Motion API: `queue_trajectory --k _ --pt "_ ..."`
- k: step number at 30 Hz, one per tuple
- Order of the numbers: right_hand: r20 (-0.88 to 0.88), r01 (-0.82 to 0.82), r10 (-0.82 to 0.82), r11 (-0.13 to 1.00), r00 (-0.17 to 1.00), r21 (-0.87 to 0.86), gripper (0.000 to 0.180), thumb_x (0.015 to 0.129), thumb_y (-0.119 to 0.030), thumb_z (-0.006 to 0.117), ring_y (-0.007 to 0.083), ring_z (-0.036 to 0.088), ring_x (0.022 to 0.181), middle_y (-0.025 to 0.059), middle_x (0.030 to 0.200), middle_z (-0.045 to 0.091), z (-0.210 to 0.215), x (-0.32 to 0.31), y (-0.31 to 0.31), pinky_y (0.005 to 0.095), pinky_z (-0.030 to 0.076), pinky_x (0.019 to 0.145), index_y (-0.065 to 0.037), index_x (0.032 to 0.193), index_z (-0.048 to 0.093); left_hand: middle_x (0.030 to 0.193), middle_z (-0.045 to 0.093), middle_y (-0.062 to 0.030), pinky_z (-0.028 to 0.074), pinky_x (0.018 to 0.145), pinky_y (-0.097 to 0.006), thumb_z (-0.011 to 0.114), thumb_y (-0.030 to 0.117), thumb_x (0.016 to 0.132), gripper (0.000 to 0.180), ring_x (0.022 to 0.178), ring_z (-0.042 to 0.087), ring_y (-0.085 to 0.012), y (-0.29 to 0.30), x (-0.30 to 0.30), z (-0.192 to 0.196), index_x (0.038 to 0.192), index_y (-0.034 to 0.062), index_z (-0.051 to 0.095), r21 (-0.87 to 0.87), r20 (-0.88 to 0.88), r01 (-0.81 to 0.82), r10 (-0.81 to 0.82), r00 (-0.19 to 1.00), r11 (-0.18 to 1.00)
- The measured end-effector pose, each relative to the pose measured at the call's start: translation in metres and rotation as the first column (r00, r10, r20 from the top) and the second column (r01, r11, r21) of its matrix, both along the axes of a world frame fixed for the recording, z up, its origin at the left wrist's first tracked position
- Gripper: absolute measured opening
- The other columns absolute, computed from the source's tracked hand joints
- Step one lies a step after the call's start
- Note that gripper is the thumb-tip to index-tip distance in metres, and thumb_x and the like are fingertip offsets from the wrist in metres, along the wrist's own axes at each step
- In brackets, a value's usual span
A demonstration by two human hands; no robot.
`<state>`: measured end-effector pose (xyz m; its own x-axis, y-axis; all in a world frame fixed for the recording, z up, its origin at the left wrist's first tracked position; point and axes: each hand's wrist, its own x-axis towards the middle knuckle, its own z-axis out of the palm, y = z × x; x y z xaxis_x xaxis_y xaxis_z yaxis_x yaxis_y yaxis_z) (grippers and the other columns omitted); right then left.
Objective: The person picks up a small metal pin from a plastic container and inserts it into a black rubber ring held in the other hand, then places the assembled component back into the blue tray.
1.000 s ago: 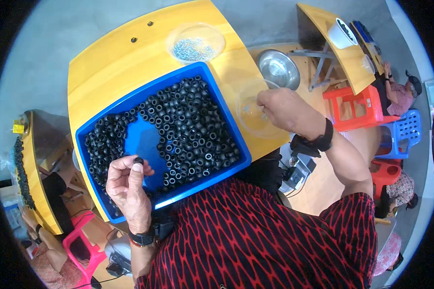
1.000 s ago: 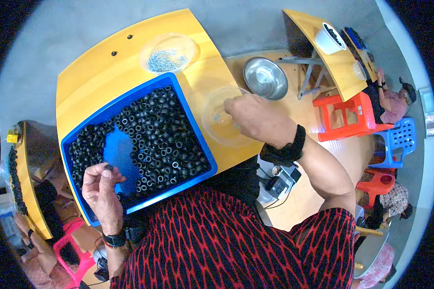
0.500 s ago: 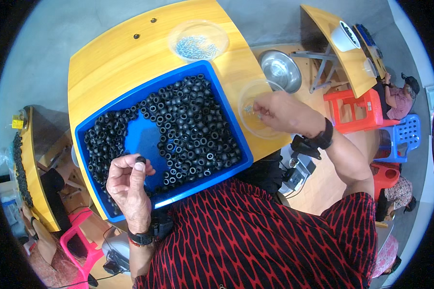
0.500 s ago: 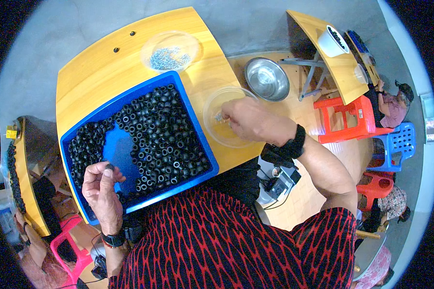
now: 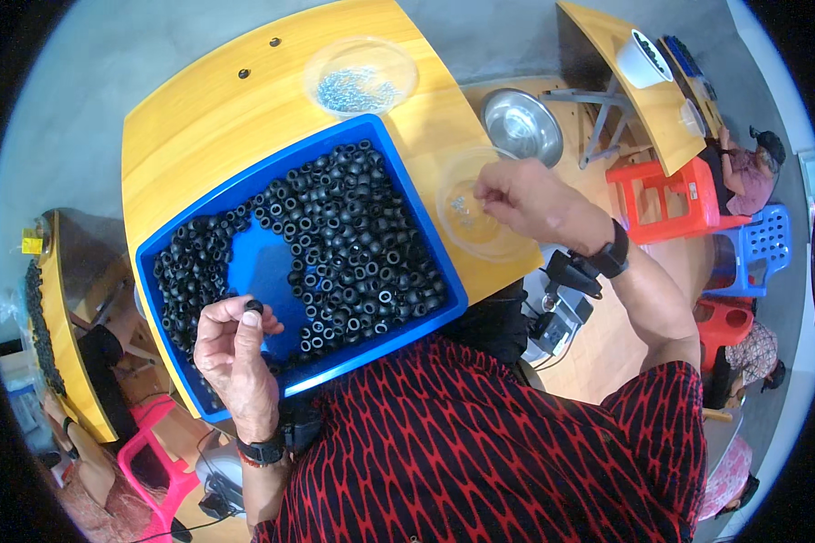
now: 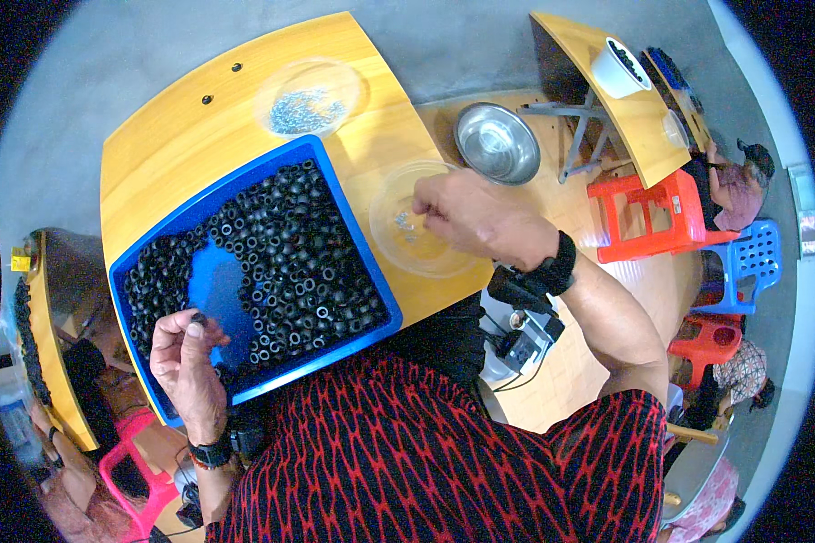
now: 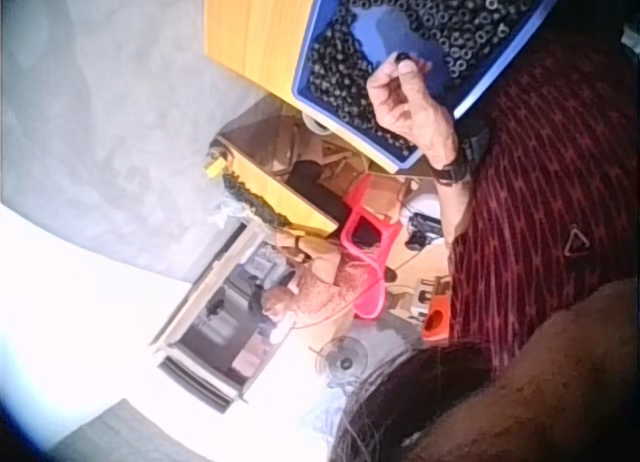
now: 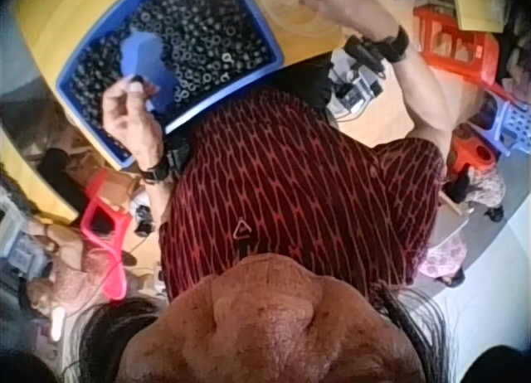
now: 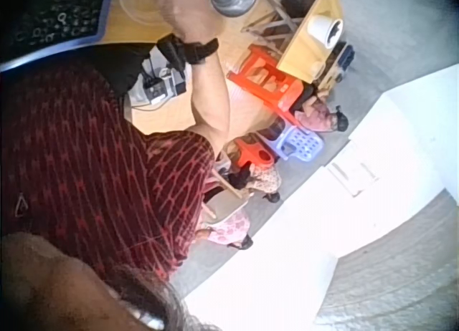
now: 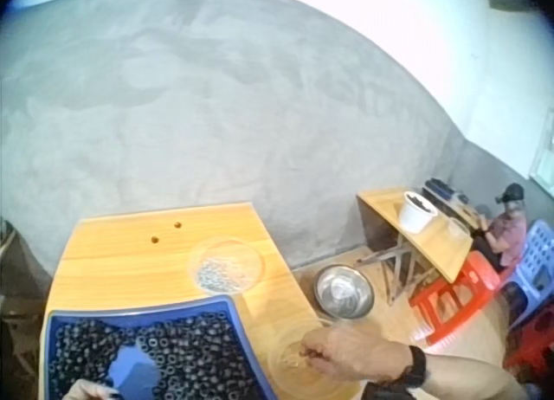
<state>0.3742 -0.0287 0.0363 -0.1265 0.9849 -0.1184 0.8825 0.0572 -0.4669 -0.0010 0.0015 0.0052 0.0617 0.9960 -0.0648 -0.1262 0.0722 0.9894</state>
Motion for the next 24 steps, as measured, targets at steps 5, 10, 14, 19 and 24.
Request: queue_trajectory --k 5,10,14,19,24 --pt "0.093 -0.18 0.178 0.983 0.98 0.018 0.01 0.081 -0.007 0.064 0.0384 0.064 0.08 0.0181 0.084 0.065 -0.021 -0.007 -0.006 0.043 0.051 0.073 0.0 0.089 0.063 0.085 0.067 -0.0071 0.056 0.068 -0.03 0.068 0.008 0.091 0.012 0.074 0.064 -0.014 0.0 0.001 0.0 0.099 0.0018 0.062 0.01 0.005 0.012 -0.012 1.0 1.0" --pt "0.126 -0.169 0.166 0.986 0.978 0.016 0.01 0.082 -0.01 0.063 0.0391 0.063 0.08 0.0177 0.082 0.065 -0.026 -0.005 -0.005 0.0437 0.05 0.073 0.0 0.086 0.062 0.086 0.066 -0.0068 0.056 0.068 -0.03 0.068 0.008 0.091 0.012 0.075 0.064 -0.0141 0.001 0.002 -0.001 0.099 0.0019 0.061 0.002 -0.004 0.014 -0.014 1.0 1.0" --pt "-0.043 -0.048 0.045 0.997 0.998 -0.061 0.01 0.081 -0.01 0.06 0.0408 0.063 0.082 0.0218 0.082 0.064 0.002 -0.008 -0.004 0.0466 0.049 0.07 -0.001 0.085 0.06 0.086 0.066 -0.0069 0.056 0.068 -0.03 0.067 0.007 0.091 0.011 0.075 0.064 -0.0142 -0.001 0.0 0.0 0.099 0.002 0.061 -0.002 0.003 -0.007 0.007 1.0 1.0" --pt "0.024 -0.02 0.02 1.0 1.0 -0.007 0.011 0.077 -0.008 0.066 0.0384 0.064 0.074 0.0198 0.077 0.065 0.004 -0.001 -0.009 0.0443 0.05 0.065 -0.001 0.084 0.062 0.087 0.066 -0.0067 0.056 0.068 -0.03 0.067 0.007 0.092 0.01 0.076 0.064 -0.0141 0.002 0.0 -0.002 0.099 0.0022 0.061 -0.008 0.015 0.009 -0.009 1.0 1.0" --pt "-0.196 0.06 -0.076 0.994 0.978 -0.087 0.01 0.076 -0.004 0.069 0.0294 0.065 0.069 0.0148 0.072 0.063 0.008 -0.002 -0.011 0.0344 0.051 0.062 -0.001 0.084 0.063 0.087 0.066 -0.0065 0.056 0.068 -0.03 0.067 0.008 0.092 0.01 0.075 0.064 -0.014 0.001 0.0 -0.001 0.099 0.0025 0.061 -0.005 0.008 0.003 -0.003 1.0 1.0"
